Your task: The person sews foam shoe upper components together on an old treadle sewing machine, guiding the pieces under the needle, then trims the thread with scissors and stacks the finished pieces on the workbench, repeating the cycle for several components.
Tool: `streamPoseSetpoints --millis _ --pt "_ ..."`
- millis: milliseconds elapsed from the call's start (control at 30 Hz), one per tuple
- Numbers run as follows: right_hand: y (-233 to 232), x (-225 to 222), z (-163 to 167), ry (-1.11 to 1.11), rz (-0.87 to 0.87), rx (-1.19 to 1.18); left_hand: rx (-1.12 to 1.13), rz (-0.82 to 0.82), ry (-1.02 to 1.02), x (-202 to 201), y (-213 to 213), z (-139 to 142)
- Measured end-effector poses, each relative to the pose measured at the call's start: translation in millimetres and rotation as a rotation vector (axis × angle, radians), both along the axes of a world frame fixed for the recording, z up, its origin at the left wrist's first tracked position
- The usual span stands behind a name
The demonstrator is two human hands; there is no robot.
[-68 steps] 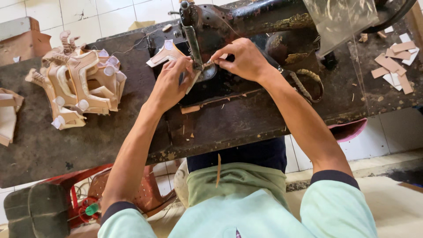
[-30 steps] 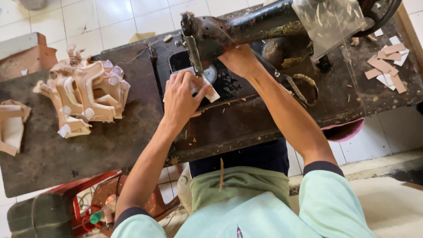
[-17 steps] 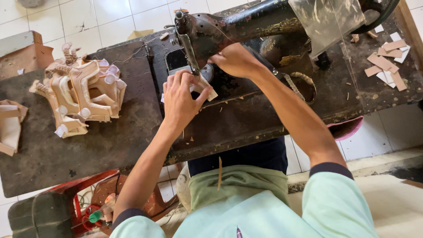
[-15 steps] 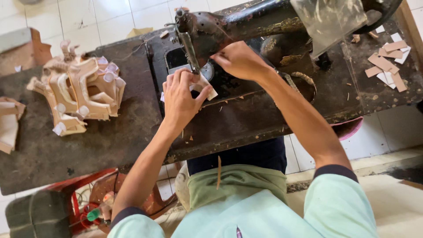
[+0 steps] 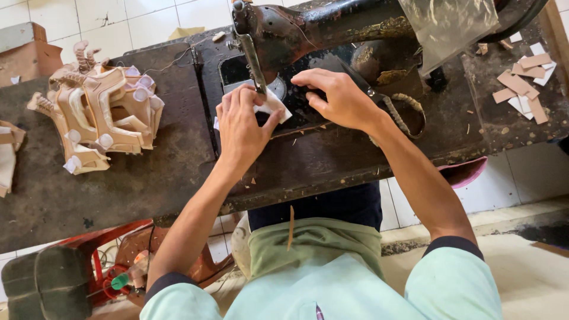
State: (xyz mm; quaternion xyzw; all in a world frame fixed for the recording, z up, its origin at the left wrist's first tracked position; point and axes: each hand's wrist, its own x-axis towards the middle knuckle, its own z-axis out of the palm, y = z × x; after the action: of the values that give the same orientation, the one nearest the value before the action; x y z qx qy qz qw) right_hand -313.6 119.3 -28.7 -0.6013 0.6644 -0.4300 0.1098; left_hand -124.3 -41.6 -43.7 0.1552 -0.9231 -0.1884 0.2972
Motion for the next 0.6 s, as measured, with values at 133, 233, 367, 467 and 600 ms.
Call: streamPoseSetpoints --millis 133,233,367,467,600 --pt "3 2 0 0.026 0.0 0.002 0.028 -0.036 -0.014 1 -9 4" --pt "5 4 0 0.03 -0.008 0.013 0.094 -0.077 -0.078 2 -19 6" --pt "7 6 4 0.067 -0.001 0.011 0.116 -0.172 -0.135 -1 -40 8" --pt "12 11 13 0.124 -0.01 -0.019 0.124 -0.218 -0.204 -5 -52 10" --pt "34 28 27 0.074 -0.119 0.008 0.175 -0.321 -0.24 -8 -68 15"
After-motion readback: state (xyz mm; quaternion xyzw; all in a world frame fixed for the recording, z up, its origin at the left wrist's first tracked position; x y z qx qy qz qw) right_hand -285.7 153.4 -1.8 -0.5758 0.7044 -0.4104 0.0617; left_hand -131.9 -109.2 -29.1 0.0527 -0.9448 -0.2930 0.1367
